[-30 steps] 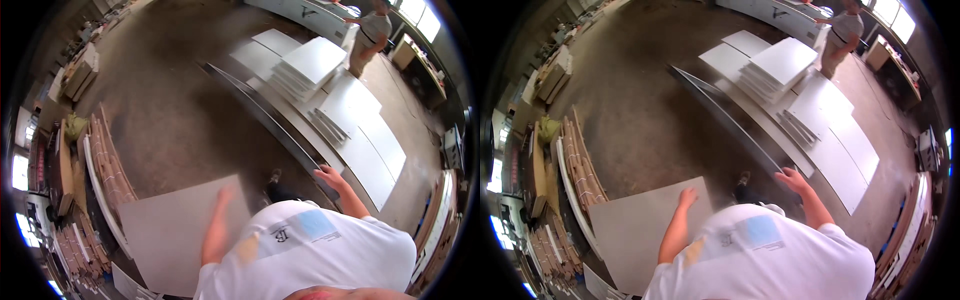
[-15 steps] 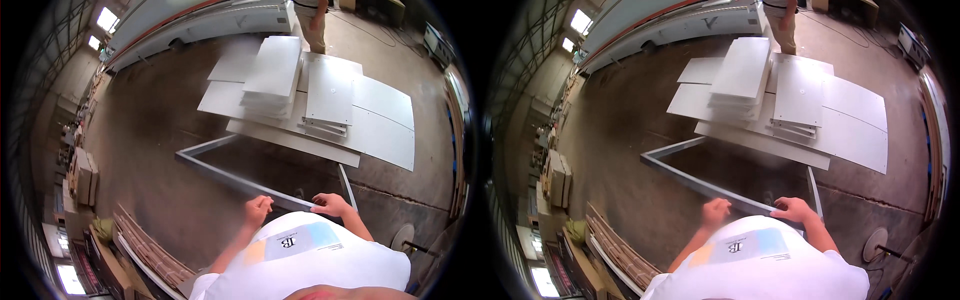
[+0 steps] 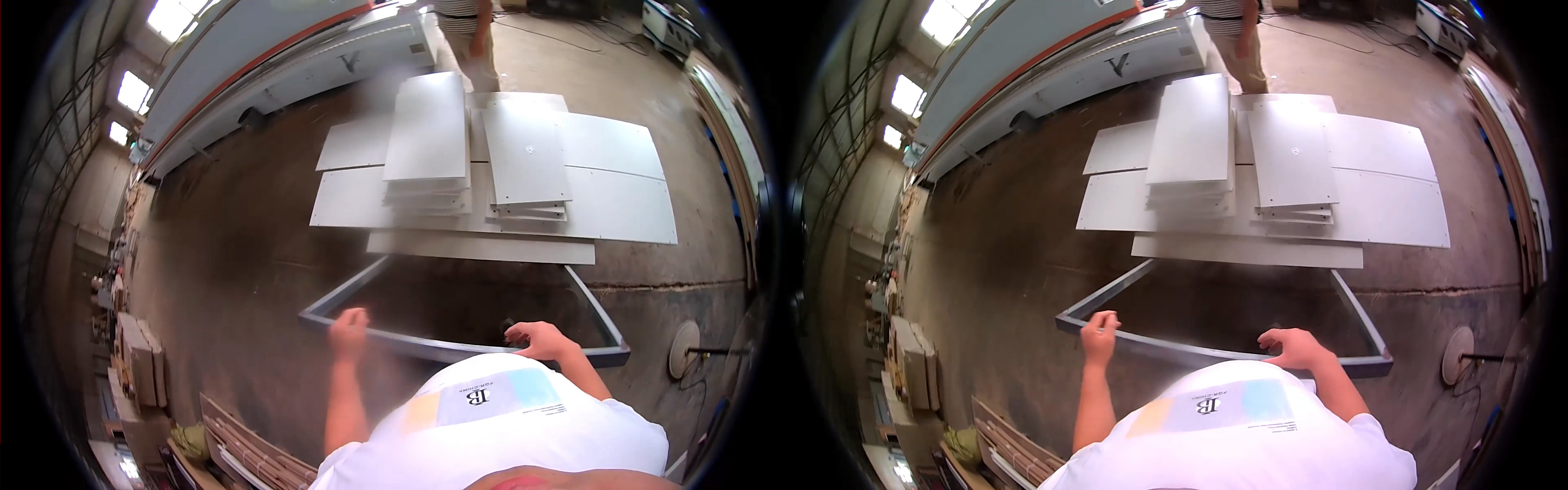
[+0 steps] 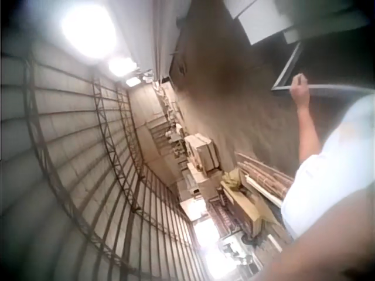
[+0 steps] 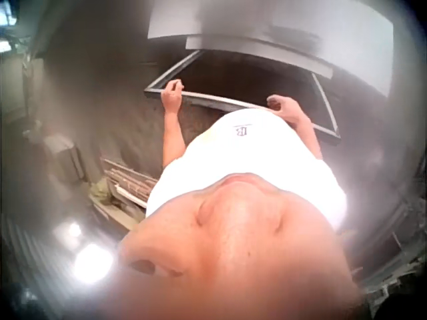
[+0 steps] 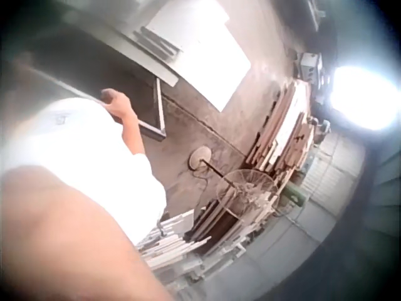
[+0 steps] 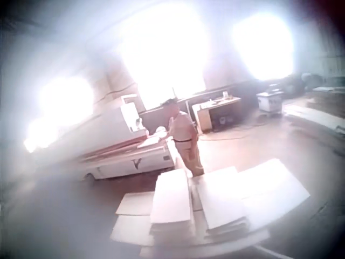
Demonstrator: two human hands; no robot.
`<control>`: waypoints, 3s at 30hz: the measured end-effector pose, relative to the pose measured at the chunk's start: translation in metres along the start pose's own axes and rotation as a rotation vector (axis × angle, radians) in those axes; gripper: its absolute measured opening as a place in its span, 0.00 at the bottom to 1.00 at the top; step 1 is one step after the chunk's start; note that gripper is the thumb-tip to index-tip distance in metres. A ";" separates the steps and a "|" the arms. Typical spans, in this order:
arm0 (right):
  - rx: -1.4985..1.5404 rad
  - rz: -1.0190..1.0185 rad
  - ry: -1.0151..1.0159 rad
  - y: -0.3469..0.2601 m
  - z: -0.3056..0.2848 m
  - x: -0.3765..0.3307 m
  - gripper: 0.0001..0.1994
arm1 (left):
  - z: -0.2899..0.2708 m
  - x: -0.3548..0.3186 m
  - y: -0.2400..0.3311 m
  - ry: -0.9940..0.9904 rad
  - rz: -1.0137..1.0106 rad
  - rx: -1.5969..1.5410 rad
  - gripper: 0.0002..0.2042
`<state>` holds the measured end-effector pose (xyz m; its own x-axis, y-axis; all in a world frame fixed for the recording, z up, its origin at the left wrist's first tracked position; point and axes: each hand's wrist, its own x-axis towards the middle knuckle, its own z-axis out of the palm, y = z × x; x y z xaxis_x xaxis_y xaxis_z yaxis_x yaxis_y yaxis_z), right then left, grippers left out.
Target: The person pushes a cart of wooden panels across a workshop, then individually feeds boards into an edge-banding machine by hand and uses a spray nozzle to clean the machine bed.
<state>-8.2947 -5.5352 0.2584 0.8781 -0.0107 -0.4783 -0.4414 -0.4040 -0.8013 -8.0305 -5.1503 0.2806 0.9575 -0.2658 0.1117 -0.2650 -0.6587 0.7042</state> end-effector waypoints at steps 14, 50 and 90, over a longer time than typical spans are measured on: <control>-0.277 0.367 1.175 -0.023 0.062 0.026 0.13 | -0.054 0.065 -0.120 -0.028 0.361 0.349 0.12; -0.417 0.497 1.090 -0.041 0.089 0.066 0.14 | -0.061 0.103 -0.139 0.034 0.409 0.355 0.16; -0.234 0.526 0.295 -0.037 0.083 0.106 0.22 | -0.055 0.181 -0.098 -0.612 -0.105 0.731 0.27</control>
<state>-8.2008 -5.4458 0.2072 0.5844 -0.4991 -0.6398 -0.8037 -0.4646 -0.3717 -7.8253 -5.0944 0.2703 0.8098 -0.3653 -0.4591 -0.3845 -0.9215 0.0550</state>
